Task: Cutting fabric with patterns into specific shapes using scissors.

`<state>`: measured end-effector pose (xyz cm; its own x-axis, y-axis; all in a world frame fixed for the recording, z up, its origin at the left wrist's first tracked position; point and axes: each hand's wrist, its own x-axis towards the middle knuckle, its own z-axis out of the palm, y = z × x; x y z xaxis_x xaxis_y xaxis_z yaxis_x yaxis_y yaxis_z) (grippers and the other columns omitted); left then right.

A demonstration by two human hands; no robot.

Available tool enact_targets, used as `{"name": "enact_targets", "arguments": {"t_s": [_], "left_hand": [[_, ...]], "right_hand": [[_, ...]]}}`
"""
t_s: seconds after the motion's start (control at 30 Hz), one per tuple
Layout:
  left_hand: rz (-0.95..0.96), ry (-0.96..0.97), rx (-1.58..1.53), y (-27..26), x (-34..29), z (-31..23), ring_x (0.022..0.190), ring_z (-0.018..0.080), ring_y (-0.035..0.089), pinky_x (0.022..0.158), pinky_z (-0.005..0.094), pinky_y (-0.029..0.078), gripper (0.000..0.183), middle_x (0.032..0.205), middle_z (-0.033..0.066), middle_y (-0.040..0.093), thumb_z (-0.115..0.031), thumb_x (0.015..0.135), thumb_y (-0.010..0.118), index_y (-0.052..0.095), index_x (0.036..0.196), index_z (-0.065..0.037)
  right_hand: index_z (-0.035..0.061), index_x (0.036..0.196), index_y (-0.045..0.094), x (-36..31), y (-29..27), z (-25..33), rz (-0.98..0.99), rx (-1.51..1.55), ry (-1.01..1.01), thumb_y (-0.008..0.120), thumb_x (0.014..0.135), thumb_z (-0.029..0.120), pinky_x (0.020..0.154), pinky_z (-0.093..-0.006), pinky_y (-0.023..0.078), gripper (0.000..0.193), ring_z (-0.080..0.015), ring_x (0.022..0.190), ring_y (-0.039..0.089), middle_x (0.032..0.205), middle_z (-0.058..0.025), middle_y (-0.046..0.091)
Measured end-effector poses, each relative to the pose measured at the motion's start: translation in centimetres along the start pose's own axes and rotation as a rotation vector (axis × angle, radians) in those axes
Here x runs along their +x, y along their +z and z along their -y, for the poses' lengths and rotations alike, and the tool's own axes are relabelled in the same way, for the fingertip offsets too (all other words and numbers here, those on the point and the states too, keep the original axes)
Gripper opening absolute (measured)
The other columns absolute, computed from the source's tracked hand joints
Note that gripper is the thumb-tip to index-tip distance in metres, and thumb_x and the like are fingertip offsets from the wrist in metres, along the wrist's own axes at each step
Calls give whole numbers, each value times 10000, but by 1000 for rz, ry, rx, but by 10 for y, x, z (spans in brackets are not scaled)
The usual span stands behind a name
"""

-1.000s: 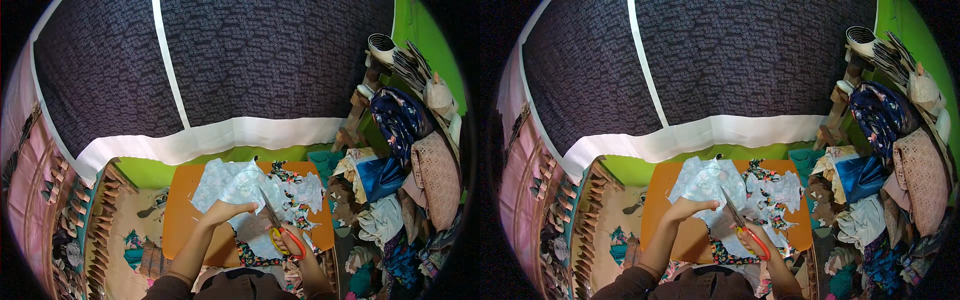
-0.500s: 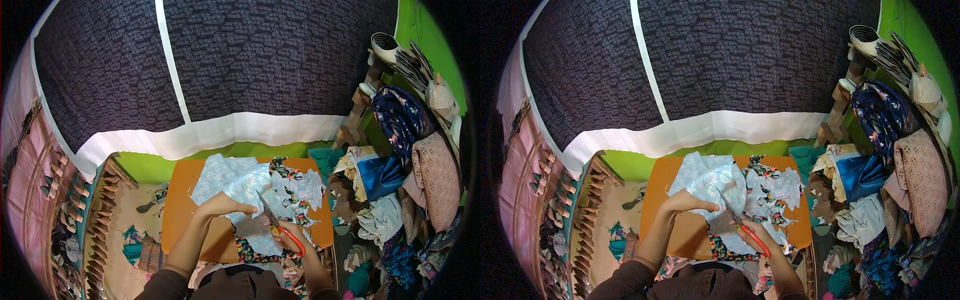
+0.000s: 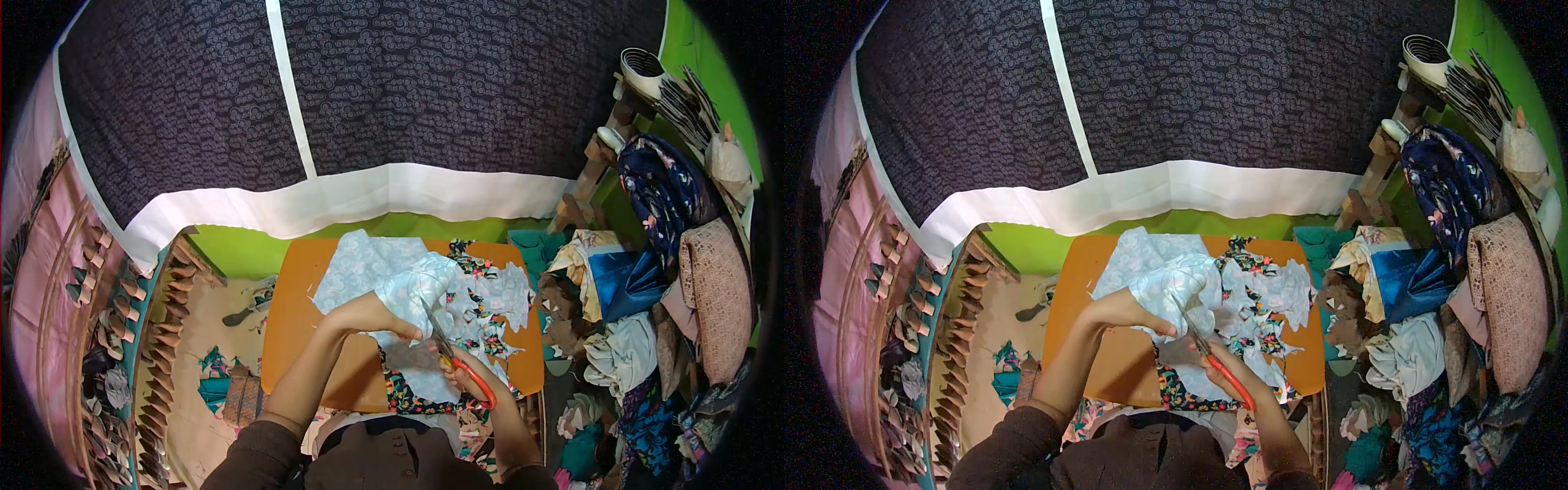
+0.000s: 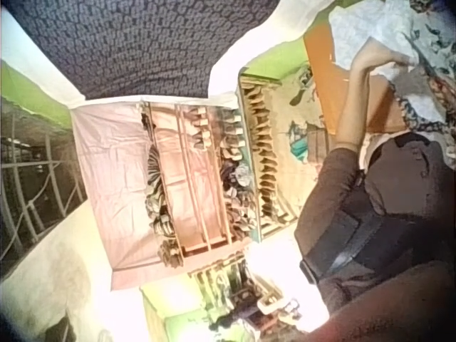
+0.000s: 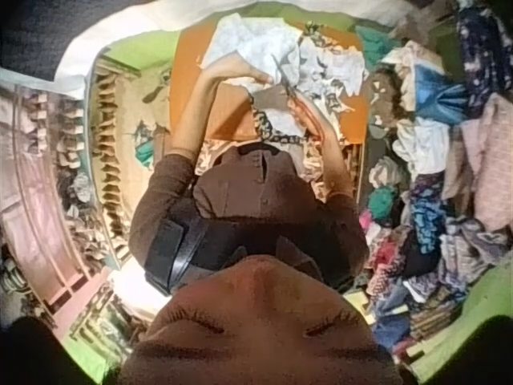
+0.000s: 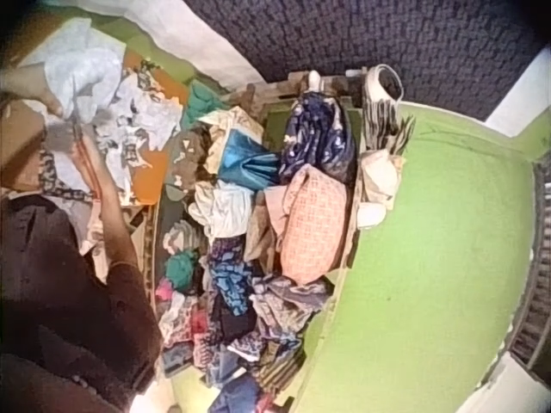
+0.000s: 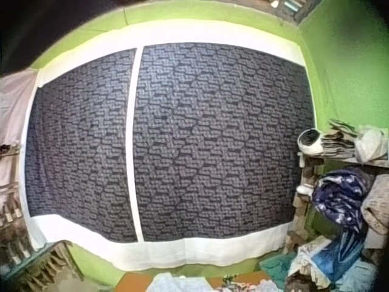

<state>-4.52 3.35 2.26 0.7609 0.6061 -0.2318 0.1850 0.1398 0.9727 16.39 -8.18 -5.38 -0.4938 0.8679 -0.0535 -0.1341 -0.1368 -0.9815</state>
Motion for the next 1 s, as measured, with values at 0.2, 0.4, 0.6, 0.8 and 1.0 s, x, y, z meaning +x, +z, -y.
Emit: {"name": "enact_targets", "arguments": {"t_s": [0.2, 0.4, 0.6, 0.8, 1.0], "left_hand": [[-22, 75, 3, 0, 0, -2, 701, 106, 549, 585, 230, 475, 585, 889, 51, 560, -62, 614, 734, 452, 1124, -5], [-95, -25, 110, -2, -6, 0, 734, 121, 538, 637, 236, 465, 610, 886, 52, 560, -100, 598, 753, 449, 1117, 6], [67, -81, 137, -4, 3, 16, 811, 122, 514, 708, 245, 450, 530, 905, 50, 557, -125, 595, 758, 501, 1037, 14], [24, -38, 154, -6, 6, 30, 816, 130, 512, 704, 248, 444, 493, 893, 44, 562, -133, 597, 758, 522, 1005, 10], [9, -10, 170, -11, 0, 29, 856, 139, 497, 769, 253, 409, 474, 912, 53, 564, -159, 600, 758, 535, 984, 6]], "right_hand": [[24, 1117, 447, -6, 4, 12, -59, 137, 118, 505, 770, 528, 397, -153, 234, 614, -21, 460, 303, 665, 47, 367], [18, 1109, 449, -13, 2, 10, -60, 108, 137, 506, 778, 511, 390, -153, 228, 597, -18, 461, 310, 679, 40, 385], [4, 1176, 350, -6, 4, 7, -15, 21, 132, 501, 697, 634, 460, -155, 250, 806, -29, 548, 299, 755, 34, 341], [36, 1154, 424, -5, 4, -3, -63, 62, 53, 493, 782, 524, 418, -151, 237, 617, -15, 486, 306, 674, 57, 360], [-9, 1082, 444, -5, 6, 4, -61, -15, 188, 486, 735, 593, 398, -169, 245, 696, -30, 467, 322, 656, 32, 380]]}}
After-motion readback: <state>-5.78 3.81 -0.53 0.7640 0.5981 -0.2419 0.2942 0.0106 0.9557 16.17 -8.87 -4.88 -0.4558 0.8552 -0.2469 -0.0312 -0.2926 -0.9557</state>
